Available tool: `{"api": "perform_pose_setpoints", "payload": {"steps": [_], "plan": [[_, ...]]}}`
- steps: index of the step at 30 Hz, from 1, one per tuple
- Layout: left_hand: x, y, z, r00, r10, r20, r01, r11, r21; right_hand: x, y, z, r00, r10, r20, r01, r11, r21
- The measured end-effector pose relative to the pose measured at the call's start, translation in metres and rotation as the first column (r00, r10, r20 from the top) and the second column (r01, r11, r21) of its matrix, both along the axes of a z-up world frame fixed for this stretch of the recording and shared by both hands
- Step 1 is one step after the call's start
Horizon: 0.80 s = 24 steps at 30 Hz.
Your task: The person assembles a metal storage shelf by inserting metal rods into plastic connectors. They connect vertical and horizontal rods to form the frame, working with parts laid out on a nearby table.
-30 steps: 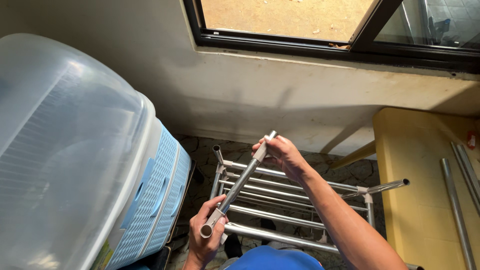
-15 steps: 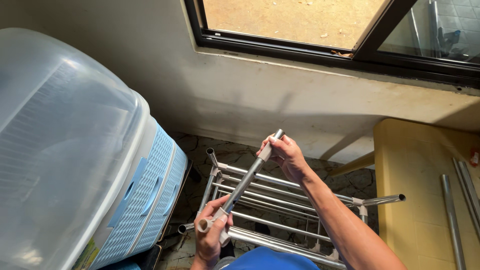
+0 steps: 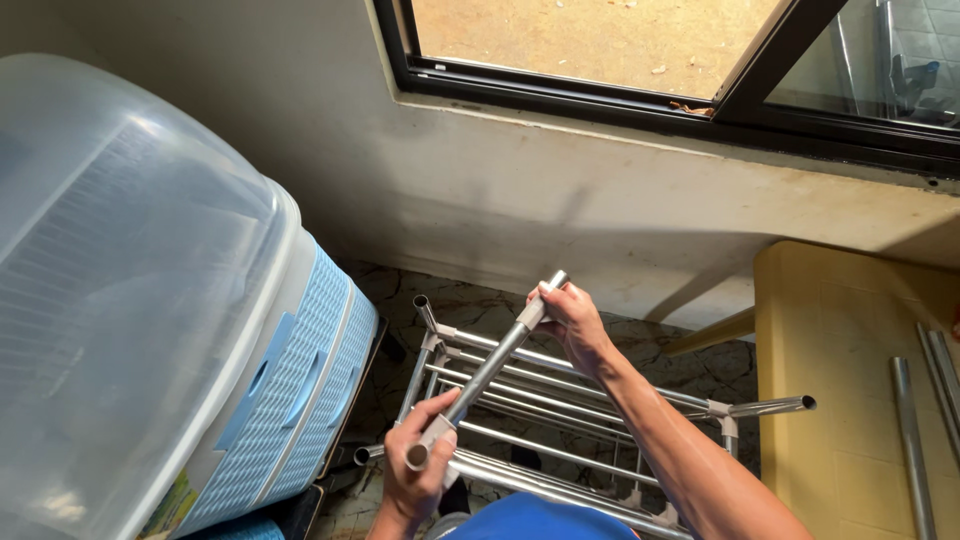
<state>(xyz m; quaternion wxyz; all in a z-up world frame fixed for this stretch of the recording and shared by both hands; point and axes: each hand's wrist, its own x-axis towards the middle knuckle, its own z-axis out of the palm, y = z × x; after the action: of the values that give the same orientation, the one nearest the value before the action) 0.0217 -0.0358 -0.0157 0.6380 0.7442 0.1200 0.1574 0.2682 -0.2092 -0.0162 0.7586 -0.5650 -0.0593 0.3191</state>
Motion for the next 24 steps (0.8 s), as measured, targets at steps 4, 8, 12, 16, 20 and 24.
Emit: {"api": "perform_pose_setpoints", "payload": {"steps": [4,8,12,16,20,24], "plan": [[0.003,-0.002,-0.005,0.996,-0.006,0.091,0.035,0.947,-0.321,-0.002,-0.004,-0.007,0.998,-0.028,0.049,0.025,0.998,0.054],[0.007,-0.003,-0.007,0.999,-0.007,0.048,0.03,0.868,-0.495,-0.003,-0.007,-0.008,0.997,-0.037,0.063,0.03,0.994,0.104],[0.007,-0.004,-0.007,0.996,-0.014,0.086,0.044,0.931,-0.363,-0.008,-0.008,-0.01,0.996,-0.051,0.075,0.04,0.989,0.139],[-0.002,-0.005,-0.002,1.0,-0.028,-0.002,0.028,0.999,-0.018,-0.009,-0.006,-0.01,0.998,-0.041,0.039,0.038,0.998,0.056],[-0.007,-0.003,0.001,0.991,-0.077,0.109,0.051,0.974,0.222,-0.013,-0.005,-0.011,0.999,-0.029,0.03,0.03,0.999,-0.019],[-0.008,0.002,0.002,0.973,-0.125,0.193,0.039,0.917,0.397,-0.016,-0.003,-0.008,1.0,-0.012,0.024,0.013,0.999,-0.037]]}}
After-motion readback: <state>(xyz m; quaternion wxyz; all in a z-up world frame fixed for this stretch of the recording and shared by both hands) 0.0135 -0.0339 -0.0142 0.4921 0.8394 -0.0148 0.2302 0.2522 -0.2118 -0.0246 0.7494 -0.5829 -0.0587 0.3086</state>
